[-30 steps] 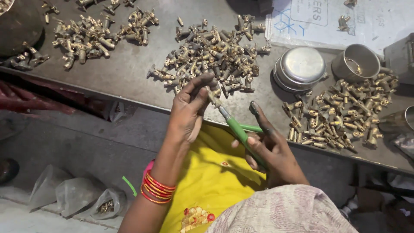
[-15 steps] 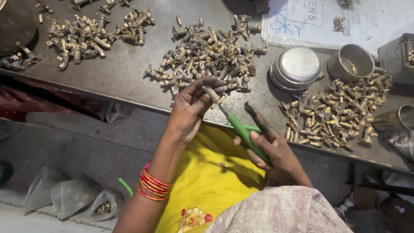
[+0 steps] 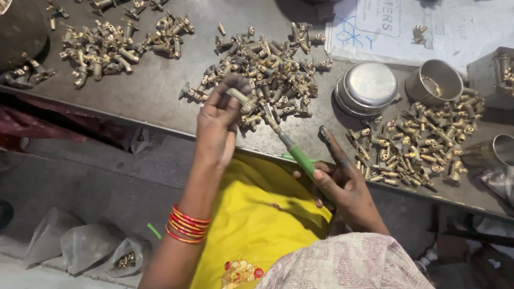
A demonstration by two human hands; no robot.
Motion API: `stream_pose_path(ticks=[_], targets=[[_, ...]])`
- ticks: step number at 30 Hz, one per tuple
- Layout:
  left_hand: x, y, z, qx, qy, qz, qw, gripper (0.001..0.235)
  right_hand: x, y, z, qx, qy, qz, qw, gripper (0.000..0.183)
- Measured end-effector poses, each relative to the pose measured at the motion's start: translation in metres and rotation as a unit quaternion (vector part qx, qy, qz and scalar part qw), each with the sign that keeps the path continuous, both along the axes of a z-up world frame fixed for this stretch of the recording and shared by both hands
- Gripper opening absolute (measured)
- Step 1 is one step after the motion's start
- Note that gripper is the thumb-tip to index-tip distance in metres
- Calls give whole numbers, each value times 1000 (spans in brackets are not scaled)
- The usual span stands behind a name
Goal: Cleaning and deburring small brass fittings using a hand tool at a workbench.
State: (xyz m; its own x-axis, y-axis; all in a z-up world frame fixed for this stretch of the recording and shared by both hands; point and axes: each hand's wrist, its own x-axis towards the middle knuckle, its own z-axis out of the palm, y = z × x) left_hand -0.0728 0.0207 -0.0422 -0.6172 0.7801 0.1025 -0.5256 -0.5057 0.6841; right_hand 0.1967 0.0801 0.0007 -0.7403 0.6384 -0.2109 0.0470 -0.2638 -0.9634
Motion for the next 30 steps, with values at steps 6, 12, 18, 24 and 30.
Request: stream_pose_path(ticks=[6, 12, 18, 24, 30], targets=[[28, -1, -4, -15, 66, -52, 996, 37, 3, 4, -18, 265, -116, -47, 956, 86], [56, -9, -16, -42, 59, -85, 994, 33, 11, 3, -21, 278, -133, -33, 951, 80], [37, -5, 6, -185, 390, 38, 901, 25, 35, 63, 15, 145, -173, 28, 974, 77], [24, 27, -7, -233, 578, 126, 772, 26, 24, 84, 22, 97, 33, -199, 975, 82], [29, 66, 2, -261, 722, 65, 638, 26, 26, 64, 11, 109, -85, -236, 962, 78]])
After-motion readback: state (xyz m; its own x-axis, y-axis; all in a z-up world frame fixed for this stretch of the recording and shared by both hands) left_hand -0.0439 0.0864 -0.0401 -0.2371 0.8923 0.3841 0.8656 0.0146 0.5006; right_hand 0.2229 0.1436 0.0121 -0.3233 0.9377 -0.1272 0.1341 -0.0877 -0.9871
